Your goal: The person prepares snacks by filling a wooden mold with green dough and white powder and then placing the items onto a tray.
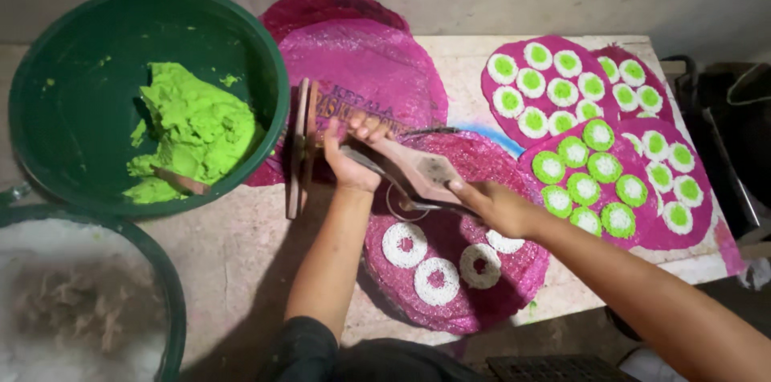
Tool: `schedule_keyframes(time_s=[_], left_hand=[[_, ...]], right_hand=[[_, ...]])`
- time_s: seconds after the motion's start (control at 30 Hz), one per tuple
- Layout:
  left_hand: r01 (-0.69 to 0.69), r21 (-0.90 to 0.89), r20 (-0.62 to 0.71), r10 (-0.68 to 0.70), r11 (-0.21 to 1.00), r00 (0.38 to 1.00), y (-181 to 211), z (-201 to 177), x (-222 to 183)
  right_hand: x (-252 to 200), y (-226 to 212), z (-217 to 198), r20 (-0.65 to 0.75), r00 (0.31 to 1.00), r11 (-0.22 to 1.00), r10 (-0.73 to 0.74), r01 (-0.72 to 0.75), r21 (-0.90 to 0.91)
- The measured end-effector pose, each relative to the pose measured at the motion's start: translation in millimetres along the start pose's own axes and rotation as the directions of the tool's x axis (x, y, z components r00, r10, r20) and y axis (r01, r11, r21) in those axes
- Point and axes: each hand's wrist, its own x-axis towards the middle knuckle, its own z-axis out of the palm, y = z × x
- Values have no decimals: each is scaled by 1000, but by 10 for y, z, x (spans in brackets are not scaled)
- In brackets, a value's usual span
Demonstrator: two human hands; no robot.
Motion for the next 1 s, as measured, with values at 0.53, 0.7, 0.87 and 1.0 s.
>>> schedule_keyframes(time_s=[0.53, 0.7, 0.87, 1.0], left_hand=[[-63, -41, -85, 59, 997, 995, -241, -424, 159], [-57, 113, -46, 63, 992, 997, 20, -248, 235], [-25, 105, -82, 34, 994, 996, 146, -239, 79], [-58, 98, -179, 75, 994, 981, -70, -412, -91]], right_hand=[[-4, -60, -34, -164, 987, 977, -2, -33, -213], [120, -84, 150, -214, 975, 989, -66, 34, -147], [204, 10, 330, -176, 967, 983, -183, 180, -33], [187, 227, 304, -67, 997, 998, -39, 36, -45]])
